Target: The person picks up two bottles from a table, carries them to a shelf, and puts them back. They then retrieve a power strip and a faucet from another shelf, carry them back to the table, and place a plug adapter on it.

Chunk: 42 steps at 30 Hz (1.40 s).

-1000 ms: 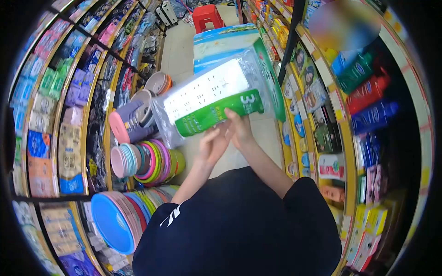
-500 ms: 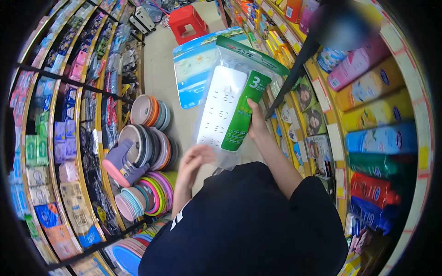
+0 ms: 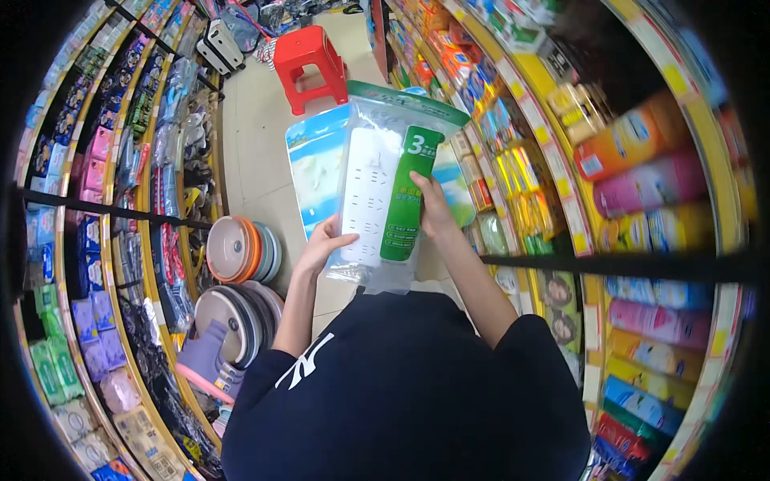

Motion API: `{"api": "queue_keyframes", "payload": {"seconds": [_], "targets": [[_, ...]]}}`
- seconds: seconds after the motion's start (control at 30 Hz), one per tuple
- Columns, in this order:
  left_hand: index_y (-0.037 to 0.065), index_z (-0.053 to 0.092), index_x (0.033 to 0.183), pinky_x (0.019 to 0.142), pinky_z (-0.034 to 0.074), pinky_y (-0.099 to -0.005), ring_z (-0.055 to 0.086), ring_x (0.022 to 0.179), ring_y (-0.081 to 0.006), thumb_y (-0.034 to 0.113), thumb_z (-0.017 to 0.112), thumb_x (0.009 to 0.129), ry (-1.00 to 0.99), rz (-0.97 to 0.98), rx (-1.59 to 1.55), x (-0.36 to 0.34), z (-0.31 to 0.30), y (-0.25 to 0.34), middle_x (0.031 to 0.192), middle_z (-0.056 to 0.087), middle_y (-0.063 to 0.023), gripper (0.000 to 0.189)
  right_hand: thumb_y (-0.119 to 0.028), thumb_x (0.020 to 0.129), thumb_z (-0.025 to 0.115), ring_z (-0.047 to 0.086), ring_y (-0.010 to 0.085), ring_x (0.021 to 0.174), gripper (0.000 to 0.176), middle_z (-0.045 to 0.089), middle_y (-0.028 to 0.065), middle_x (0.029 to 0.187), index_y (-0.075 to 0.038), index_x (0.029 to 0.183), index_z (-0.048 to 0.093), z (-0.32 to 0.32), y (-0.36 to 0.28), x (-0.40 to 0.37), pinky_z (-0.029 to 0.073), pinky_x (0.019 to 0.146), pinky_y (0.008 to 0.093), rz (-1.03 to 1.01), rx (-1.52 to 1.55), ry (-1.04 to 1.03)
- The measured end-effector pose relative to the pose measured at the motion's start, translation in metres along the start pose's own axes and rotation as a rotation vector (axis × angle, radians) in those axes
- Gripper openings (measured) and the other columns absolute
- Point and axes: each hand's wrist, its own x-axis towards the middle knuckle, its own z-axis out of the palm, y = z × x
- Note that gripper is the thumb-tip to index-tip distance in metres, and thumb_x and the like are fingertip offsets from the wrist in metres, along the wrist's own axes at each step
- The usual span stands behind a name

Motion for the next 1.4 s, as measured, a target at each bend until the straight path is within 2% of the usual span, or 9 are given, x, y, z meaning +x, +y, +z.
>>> {"api": "queue_keyframes", "payload": {"seconds": [0.3,0.43,0.6,0.83,0.93,1.1,1.2,1.3,1.4], "targets": [[-0.001,0.046,0.103,0.078,0.039,-0.0271,0.051,0.088,-0.0151,0.003,0.060,0.064,0.083,-0.211,-0.229,0.092,-0.051,-0.036,0.097,0.054,-0.0093,0.042,-0.017,0.078,0.051,0.040,0.0158,0.101,0.045,0.041,0.0068,0.110,-0.005,0.116,0.030,-0.003,0.011,0.102,0.034,0.084,0.0286,0.170,-0.189,0.054],[-0.001,0.045,0.105,0.079,0.039,-0.0276,0.051,0.089,-0.0160,0.003,0.059,0.065,0.200,-0.362,-0.373,0.120,-0.066,-0.081,0.098,0.053,-0.0095,0.042,-0.008,0.073,0.054,0.044,0.0164,0.097,0.050,0.043,0.0088,0.107,-0.003,0.116,0.029,-0.042,0.059,0.142,0.037,0.080,0.0287,0.293,-0.327,0.090],[0.000,0.042,0.106,0.078,0.040,-0.0294,0.049,0.092,-0.0166,0.005,0.057,0.069,0.166,-0.511,-0.460,0.159,-0.083,-0.143,0.100,0.051,-0.0097,0.040,-0.001,0.070,0.055,0.048,0.0182,0.092,0.055,0.047,0.0105,0.104,-0.002,0.117,0.028,-0.104,0.118,0.192,0.041,0.075,0.0282,0.458,-0.440,0.154],[0.000,0.043,0.105,0.080,0.038,-0.0296,0.049,0.091,-0.0171,0.005,0.057,0.069,0.232,-0.585,-0.383,0.189,-0.106,-0.211,0.101,0.051,-0.0101,0.039,0.000,0.068,0.056,0.047,0.0181,0.093,0.058,0.048,0.0105,0.103,-0.004,0.118,0.027,-0.145,0.167,0.226,0.039,0.076,0.0279,0.537,-0.541,0.171],[0.000,0.043,0.105,0.079,0.038,-0.0285,0.050,0.090,-0.0170,0.005,0.058,0.068,0.259,-0.613,-0.368,0.195,-0.110,-0.233,0.099,0.052,-0.0101,0.040,-0.002,0.071,0.055,0.050,0.0170,0.087,0.056,0.051,0.0089,0.099,-0.006,0.118,0.027,-0.163,0.184,0.237,0.041,0.072,0.0278,0.531,-0.637,0.133],[-0.001,0.046,0.103,0.075,0.041,-0.0273,0.052,0.085,-0.0168,0.005,0.060,0.066,0.320,-0.671,-0.247,0.202,-0.117,-0.256,0.095,0.054,-0.0096,0.040,-0.002,0.068,0.056,0.047,0.0185,0.093,0.057,0.048,0.0111,0.104,-0.004,0.118,0.029,-0.169,0.197,0.244,0.039,0.077,0.0282,0.558,-0.717,0.166],[-0.001,0.048,0.101,0.073,0.042,-0.0274,0.053,0.082,-0.0170,0.004,0.060,0.065,0.371,-0.625,-0.133,0.205,-0.116,-0.252,0.093,0.055,-0.0096,0.038,-0.002,0.067,0.057,0.046,0.0191,0.094,0.058,0.047,0.0119,0.106,-0.004,0.117,0.029,-0.176,0.206,0.244,0.038,0.078,0.0284,0.538,-0.733,0.185],[-0.002,0.051,0.098,0.069,0.043,-0.0289,0.055,0.077,-0.0184,0.010,0.065,0.059,0.453,-0.537,-0.004,0.205,-0.115,-0.264,0.087,0.057,-0.0134,0.044,-0.002,0.068,0.056,0.047,0.0187,0.094,0.061,0.047,0.0114,0.106,-0.004,0.120,0.025,-0.182,0.215,0.244,0.038,0.077,0.0282,0.516,-0.735,0.200],[-0.003,0.049,0.099,0.071,0.043,-0.0303,0.056,0.079,-0.0230,0.013,0.066,0.057,0.547,-0.542,0.309,0.205,-0.105,-0.256,0.087,0.056,-0.0171,0.048,-0.001,0.068,0.056,0.046,0.0186,0.095,0.063,0.046,0.0116,0.108,-0.003,0.121,0.022,-0.187,0.223,0.242,0.038,0.078,0.0279,0.484,-0.753,0.217]]}}
